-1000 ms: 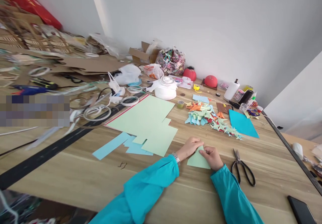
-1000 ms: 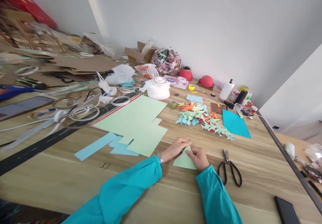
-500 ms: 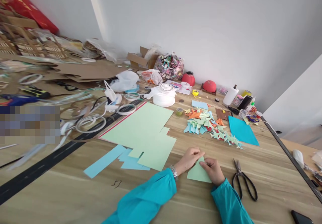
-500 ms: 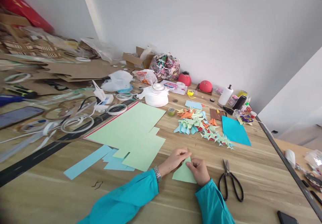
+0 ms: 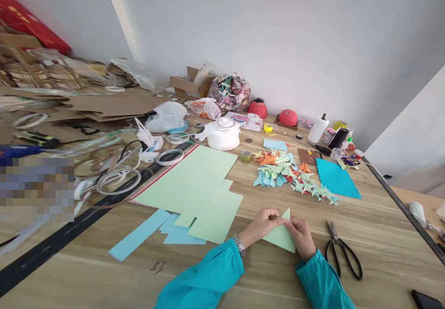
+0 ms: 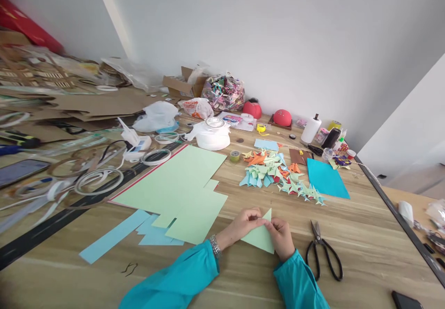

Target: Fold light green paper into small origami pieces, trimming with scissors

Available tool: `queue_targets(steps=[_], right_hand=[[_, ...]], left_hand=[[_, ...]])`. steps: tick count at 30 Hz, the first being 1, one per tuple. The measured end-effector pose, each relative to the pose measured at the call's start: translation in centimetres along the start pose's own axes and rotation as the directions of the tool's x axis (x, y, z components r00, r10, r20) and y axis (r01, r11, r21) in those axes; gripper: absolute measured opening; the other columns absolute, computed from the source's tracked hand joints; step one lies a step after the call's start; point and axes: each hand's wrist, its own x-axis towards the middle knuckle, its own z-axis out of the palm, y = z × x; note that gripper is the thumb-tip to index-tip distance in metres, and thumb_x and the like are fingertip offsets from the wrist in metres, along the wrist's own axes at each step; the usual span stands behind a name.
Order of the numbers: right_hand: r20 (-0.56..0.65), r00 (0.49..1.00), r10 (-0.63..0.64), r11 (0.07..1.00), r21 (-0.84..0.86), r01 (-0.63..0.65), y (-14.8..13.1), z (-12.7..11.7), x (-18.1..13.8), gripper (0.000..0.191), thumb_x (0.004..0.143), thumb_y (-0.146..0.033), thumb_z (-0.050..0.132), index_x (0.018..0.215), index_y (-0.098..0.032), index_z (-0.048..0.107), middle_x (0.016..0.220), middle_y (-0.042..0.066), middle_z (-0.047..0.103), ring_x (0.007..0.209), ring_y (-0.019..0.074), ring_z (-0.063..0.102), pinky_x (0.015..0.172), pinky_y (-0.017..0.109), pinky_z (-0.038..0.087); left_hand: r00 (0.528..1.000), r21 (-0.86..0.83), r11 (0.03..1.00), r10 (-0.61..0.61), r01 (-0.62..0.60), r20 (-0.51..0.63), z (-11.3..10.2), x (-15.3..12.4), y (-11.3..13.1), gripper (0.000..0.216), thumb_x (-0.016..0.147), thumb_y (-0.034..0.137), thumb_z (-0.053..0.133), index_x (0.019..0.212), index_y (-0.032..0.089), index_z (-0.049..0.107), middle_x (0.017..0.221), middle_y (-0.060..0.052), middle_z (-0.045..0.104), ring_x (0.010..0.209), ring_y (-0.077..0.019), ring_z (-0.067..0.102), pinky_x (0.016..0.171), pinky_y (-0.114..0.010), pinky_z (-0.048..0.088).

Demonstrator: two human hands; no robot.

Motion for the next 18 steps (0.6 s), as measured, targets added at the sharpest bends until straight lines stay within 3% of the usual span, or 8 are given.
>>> queue_targets(steps=[6,13,18], right_hand=[[-0.049,0.997,0.061,0.995,0.082,-0.057,-0.2,0.3,0.3,0.048,0.069,-0.057,0.063,0.054,-0.013,0.054,0.048,-0.003,0.044,0.046,0.0064,0.034,0.043,0.02,0.024],[0.103,0.991,0.082,0.962,0.252,-0.105,-1.4,1.1,1.5,0.037,0.06,-0.044,0.077,0.058,-0.012,0.058,0.05,-0.001,0.055,0.043,0.0062,0.041,0.041,0.019,0.027],[0.101,0.984,0.144,0.888,0.426,-0.174,-1.4,1.7,1.2,0.036,0.054,-0.04,0.081,0.055,-0.012,0.059,0.046,0.0,0.057,0.039,0.0069,0.044,0.039,0.019,0.029]], left_hand=[[1.0,-0.05,0.999,-0.015,0.016,0.013,-0.4,0.0,0.3,0.038,0.072,0.046,0.06,0.056,0.015,0.045,0.063,0.004,0.041,0.062,-0.0106,0.037,0.058,-0.024,0.028],[0.991,-0.242,0.964,-0.127,0.112,-0.047,-0.8,-0.1,-0.2,0.036,0.069,0.045,0.064,0.059,0.014,0.049,0.063,0.003,0.041,0.061,-0.0104,0.036,0.055,-0.023,0.026],[0.992,-0.301,0.947,-0.125,0.117,-0.008,-0.6,-0.2,-0.6,0.037,0.069,0.044,0.066,0.058,0.014,0.048,0.061,0.004,0.039,0.059,-0.0091,0.036,0.052,-0.022,0.025]])
